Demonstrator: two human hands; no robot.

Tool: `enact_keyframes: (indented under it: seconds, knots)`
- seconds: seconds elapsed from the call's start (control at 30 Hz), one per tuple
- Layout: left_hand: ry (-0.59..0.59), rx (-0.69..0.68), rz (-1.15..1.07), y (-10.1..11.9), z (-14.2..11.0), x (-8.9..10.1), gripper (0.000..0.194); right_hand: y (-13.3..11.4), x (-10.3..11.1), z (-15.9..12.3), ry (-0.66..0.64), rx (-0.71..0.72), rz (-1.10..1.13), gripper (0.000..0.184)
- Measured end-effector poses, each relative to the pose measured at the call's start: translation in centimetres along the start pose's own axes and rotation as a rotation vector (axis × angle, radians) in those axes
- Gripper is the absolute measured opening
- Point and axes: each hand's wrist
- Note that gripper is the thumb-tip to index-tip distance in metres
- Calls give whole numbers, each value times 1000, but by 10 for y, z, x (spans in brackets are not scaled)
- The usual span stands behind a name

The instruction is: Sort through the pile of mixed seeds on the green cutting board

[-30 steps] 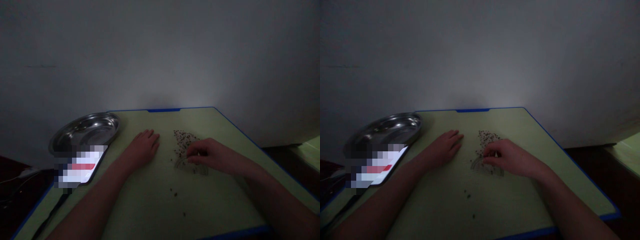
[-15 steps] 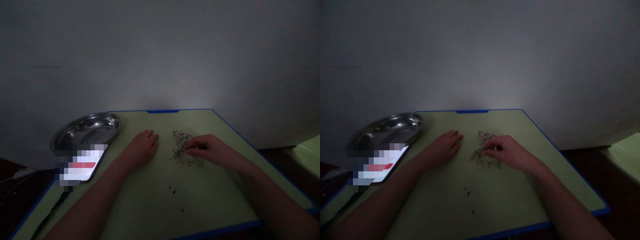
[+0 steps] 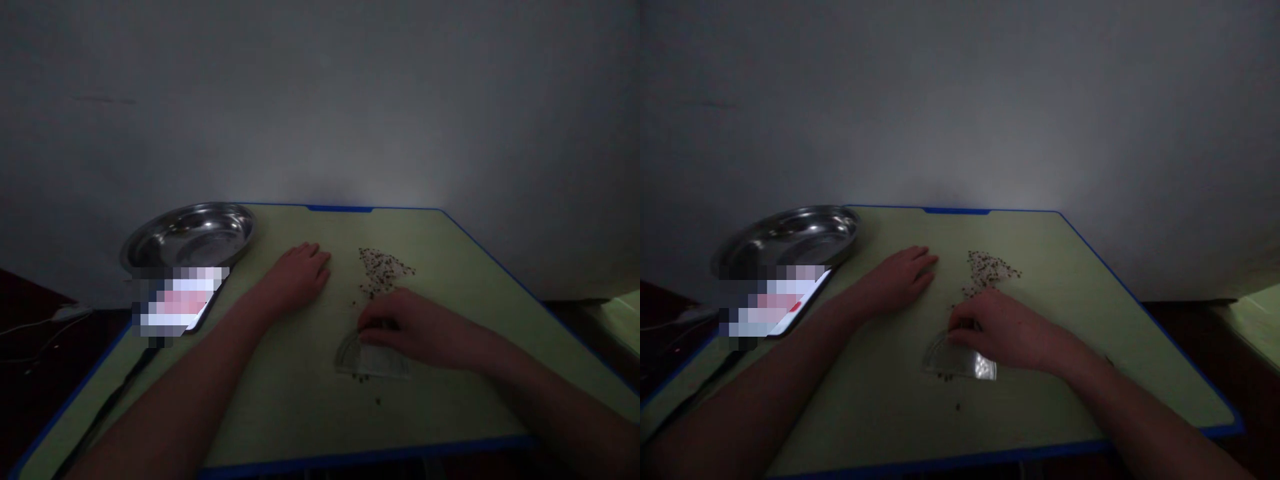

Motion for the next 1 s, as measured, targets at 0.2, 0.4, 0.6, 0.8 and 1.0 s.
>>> enact_keyframes:
  seconds: [0.2,0.4,0.6,0.8,1.0]
  knots:
    - [4,-5,-2,0,1,1,37,-11,-8,-18,-47,-11,-22,16]
    - [-12,-8,1,1,2,1,37,-17,-20,-31,-108,-25,53,16]
    - [-8,-14,5,1,1,2,37,-21,-22,-37,-119,-5,118,15]
    - [-13,-12,7,2,0,3,37,-24,-19,-43,-118,-12,114,14]
    - [-1,-15,-16,-1,1,1,38,-17,-1,-47,-13,-38,107,15]
Point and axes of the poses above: each hand's wrist, its own z-axis towards the middle knuckle, its own x-axis out of the back of the hand, y = z × x, and after that the axes turned 1 degree about -x, right-handed
